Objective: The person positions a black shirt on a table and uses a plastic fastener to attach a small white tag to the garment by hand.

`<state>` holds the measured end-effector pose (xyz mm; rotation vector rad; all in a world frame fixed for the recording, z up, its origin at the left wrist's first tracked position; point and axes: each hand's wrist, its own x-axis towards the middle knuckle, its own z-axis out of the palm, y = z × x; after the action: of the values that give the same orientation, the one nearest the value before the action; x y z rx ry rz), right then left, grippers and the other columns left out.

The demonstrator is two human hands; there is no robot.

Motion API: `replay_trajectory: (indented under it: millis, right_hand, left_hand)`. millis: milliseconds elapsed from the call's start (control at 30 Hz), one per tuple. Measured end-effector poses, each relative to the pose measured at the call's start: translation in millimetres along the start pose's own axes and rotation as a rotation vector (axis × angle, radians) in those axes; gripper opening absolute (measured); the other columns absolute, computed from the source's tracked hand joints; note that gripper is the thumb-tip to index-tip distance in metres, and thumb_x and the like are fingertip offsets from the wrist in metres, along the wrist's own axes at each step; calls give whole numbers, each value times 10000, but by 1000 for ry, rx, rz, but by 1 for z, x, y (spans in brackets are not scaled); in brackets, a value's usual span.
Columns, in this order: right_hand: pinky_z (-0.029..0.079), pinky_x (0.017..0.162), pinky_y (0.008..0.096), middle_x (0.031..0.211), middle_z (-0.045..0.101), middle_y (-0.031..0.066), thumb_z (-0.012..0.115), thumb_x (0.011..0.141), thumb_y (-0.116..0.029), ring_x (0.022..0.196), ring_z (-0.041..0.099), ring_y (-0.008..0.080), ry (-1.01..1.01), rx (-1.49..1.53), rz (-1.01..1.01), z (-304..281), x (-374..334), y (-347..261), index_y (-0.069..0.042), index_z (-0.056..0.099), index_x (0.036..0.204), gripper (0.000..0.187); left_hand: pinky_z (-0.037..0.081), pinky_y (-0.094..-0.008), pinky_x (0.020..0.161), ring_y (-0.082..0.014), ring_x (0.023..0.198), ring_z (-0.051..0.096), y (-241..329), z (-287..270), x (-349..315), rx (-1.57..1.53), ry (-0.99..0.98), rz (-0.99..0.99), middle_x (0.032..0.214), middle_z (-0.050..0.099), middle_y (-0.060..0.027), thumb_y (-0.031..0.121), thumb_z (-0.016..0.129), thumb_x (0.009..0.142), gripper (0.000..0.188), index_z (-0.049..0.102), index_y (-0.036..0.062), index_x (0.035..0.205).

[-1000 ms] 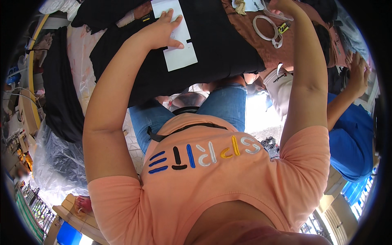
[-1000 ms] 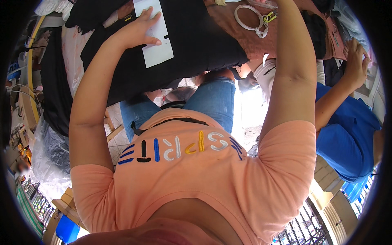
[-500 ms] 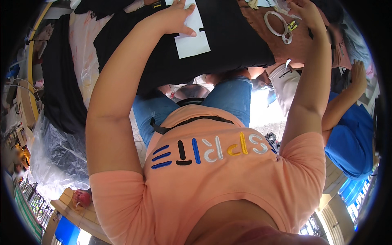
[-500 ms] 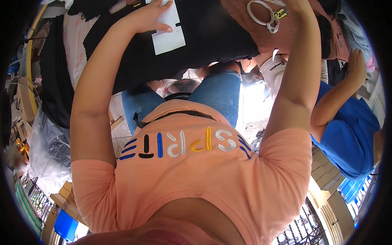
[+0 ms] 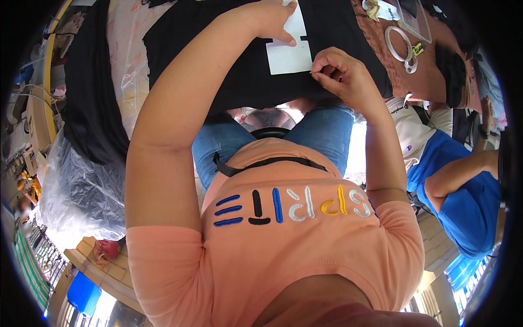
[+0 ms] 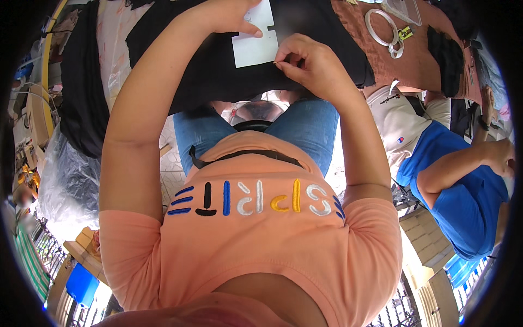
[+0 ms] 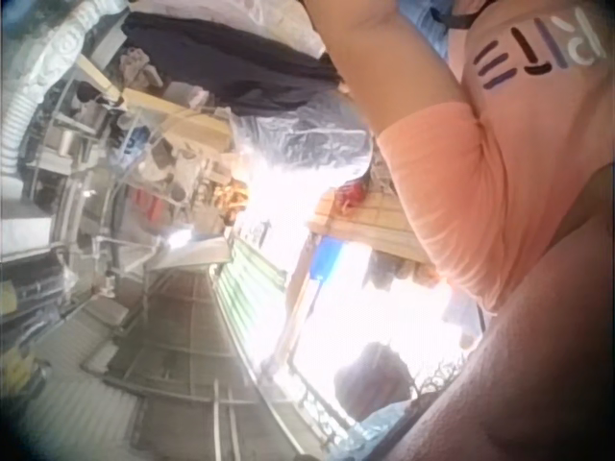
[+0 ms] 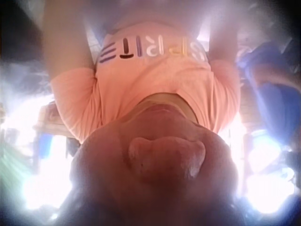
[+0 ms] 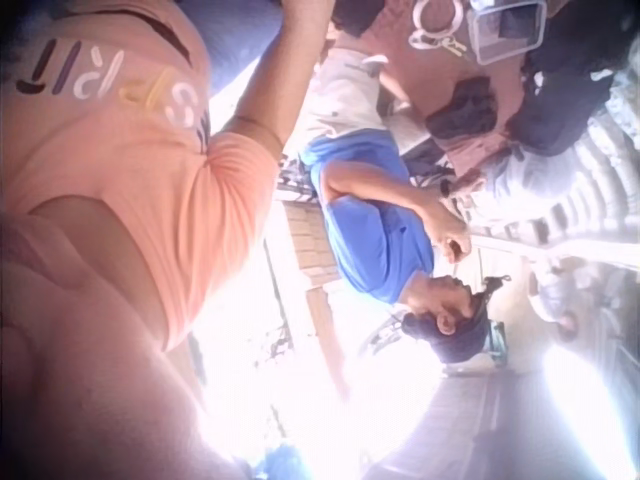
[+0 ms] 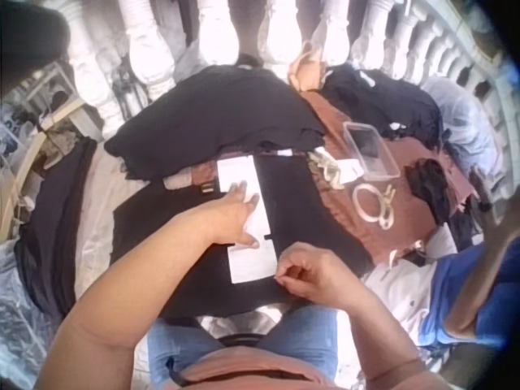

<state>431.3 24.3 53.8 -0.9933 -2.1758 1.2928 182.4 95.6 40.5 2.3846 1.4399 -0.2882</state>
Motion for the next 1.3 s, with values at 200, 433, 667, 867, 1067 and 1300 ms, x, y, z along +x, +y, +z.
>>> replay_trajectory:
  millis: [200,433,667,867,1067,1300]
  right_hand:
    - [535,673,289,1064,673,35,751,851,-37,788,673,173,106,-130,-48,-2,-8,-3,-61,672,942,123]
    - [580,694,330,1114,700,17,772,795,-77,886,706,215,248,-576,-416,25,-16,13,-97,679,929,165]
    - [579,691,331,1039,708,27,772,808,-93,889,700,221,303,-625,-474,37,-8,18,-88,702,985,190]
    - [587,703,346,985,718,42,777,835,-98,881,707,245,334,-572,-459,38,-6,16,-79,711,977,158]
    - [593,717,351,971,727,59,785,829,-85,871,711,260,347,-524,-449,39,-5,14,-69,714,957,147]
    - [595,732,358,963,733,67,788,823,-69,872,713,268,362,-460,-443,41,-5,15,-59,717,940,137]
  left_hand:
    - [278,-455,1249,-551,1495,245,0,-1,0,38,-16,-2,1571,166,-473,538,774,832,1107,265,-136,1548]
    - [277,-457,1249,-546,1492,259,2,-2,-6,7,32,28,1567,185,-471,534,768,839,1089,277,-131,1548]
    - [272,-457,1250,-541,1492,264,-2,-2,1,55,-19,5,1564,209,-467,531,728,877,1039,287,-134,1542]
    - [254,-453,1256,-525,1503,252,0,-4,-5,4,19,13,1570,213,-457,529,715,895,1015,297,-137,1536]
    - [255,-452,1255,-520,1505,253,0,-4,-3,15,0,-7,1573,210,-453,535,714,896,1015,303,-141,1532]
    - [290,-458,1237,-523,1476,316,-3,4,4,88,64,20,1534,291,-460,554,705,897,991,353,-142,1509]
